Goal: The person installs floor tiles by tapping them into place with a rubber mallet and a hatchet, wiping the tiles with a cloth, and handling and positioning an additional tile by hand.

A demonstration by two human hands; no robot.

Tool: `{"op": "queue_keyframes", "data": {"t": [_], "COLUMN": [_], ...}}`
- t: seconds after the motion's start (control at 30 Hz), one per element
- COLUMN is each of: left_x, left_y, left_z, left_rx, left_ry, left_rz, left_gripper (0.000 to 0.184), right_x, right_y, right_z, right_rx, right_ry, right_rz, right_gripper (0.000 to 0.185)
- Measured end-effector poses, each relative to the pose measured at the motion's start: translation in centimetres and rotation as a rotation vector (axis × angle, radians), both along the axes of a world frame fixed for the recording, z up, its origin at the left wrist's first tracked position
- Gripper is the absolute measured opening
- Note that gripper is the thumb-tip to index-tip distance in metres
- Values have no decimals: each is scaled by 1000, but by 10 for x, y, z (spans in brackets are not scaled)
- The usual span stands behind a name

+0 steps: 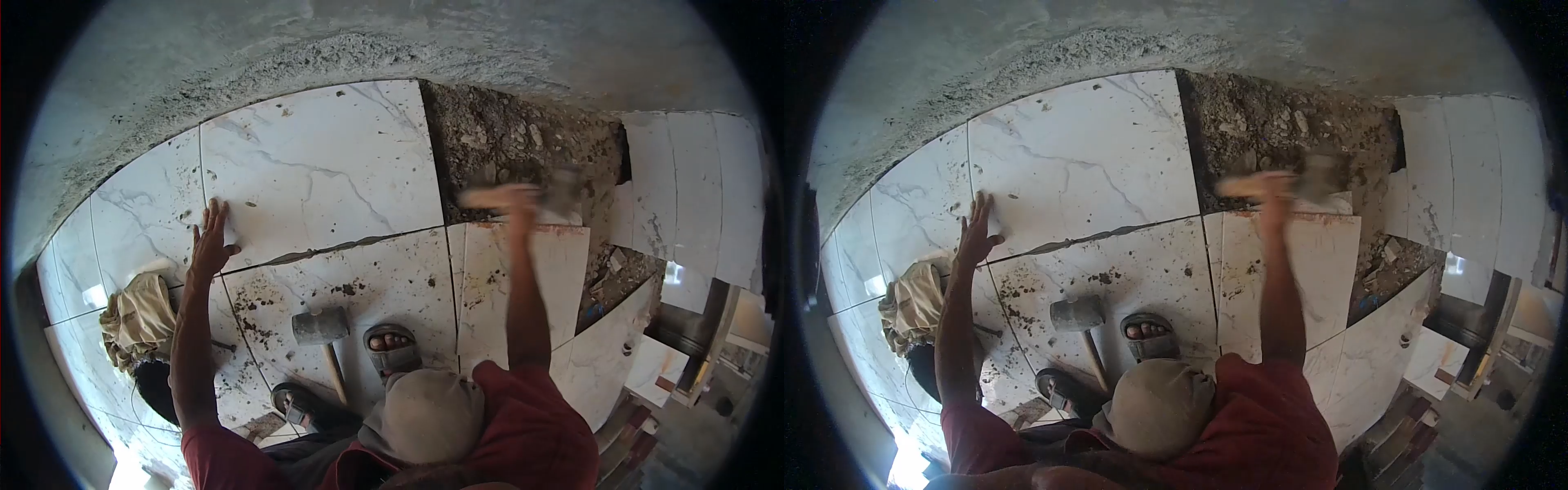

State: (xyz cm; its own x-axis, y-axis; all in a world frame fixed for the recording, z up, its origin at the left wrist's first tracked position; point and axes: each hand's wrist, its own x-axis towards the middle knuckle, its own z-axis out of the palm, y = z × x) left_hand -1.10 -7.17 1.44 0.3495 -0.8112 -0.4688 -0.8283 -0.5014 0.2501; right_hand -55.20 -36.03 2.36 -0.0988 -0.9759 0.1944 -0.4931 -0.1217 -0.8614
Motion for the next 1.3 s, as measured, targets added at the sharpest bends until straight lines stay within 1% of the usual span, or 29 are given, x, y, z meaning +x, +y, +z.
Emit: {"op": "queue_keyframes", "data": {"t": [0.03,0.07,0.13,0.17,0.23,0.27,0.33,0.37,0.43,0.47,0.53,0.6,0.63,0.7,0.77,0.83,0.87,0.93,0.97,1.03,1.13,1.17,1.2,1.23,1.27,1.3], "left_x": [1,1,-1,-2,1,3,4,4,2,3,4,4,2,5,3,1,4,3,5,4,2,2,4,3,5,4], "left_y": [0,0,-2,-1,5,4,1,1,3,3,9,3,8,4,3,0,-2,0,-1,4,1,2,2,2,0,3], "left_z": [0,1,6,5,-3,-5,-4,-5,-7,-8,-6,-5,-7,-8,-6,-3,-2,-3,-5,-8,-5,-6,-6,-6,-4,-3], "left_rx": [11,20,15,17,4,-41,-25,-27,-38,-29,13,13,41,-24,-16,-24,-24,-10,-29,-36,-1,-2,-1,-1,-11,-8], "left_ry": [1,1,2,8,12,8,-1,-3,-7,-6,7,14,25,15,9,-3,-1,10,6,-9,-6,-6,-6,-6,-12,2], "left_rz": [-5,-4,-12,5,-8,-27,-19,-19,-29,-17,-26,-9,-12,-11,-4,-12,-7,5,3,-28,-8,-9,-15,-14,-20,-26], "left_gripper": [103,102,103,103,104,105,105,105,105,105,105,106,106,106,105,104,104,103,102,103,103,103,103,103,103,103], "right_x": [35,38,43,32,13,12,20,2,63,66,49,41,27,13,-14,20,22,20,11,-1,5,6,24,36,32,18], "right_y": [14,7,4,-7,-22,-18,-27,-37,-4,-18,-23,-24,-18,-25,-14,7,1,-9,-16,-32,-16,-2,13,21,16,13], "right_z": [-11,2,40,46,63,65,72,1,-23,-16,-2,52,63,79,-22,-45,-36,2,31,53,38,-32,-51,-56,-50,-35], "right_rx": [80,65,420,340,45,55,73,61,181,163,361,175,202,59,56,331,316,312,229,125,107,20,118,215,205,266], "right_ry": [1,-3,-287,-315,-355,-351,-443,-310,-200,-210,-397,-480,-470,-432,-342,-444,-454,-449,-445,-592,-512,-510,-521,-530,-537,-406], "right_rz": [-111,-106,-35,9,-46,-55,-133,-131,-91,-82,-95,-1,-12,3,-95,-59,-61,-166,31,-192,-171,-214,-182,-142,-144,-153], "right_gripper": [17,17,22,22,19,19,19,18,18,18,18,19,19,29,29,30,30,28,24,18,17,19,20,22,22,29]}}
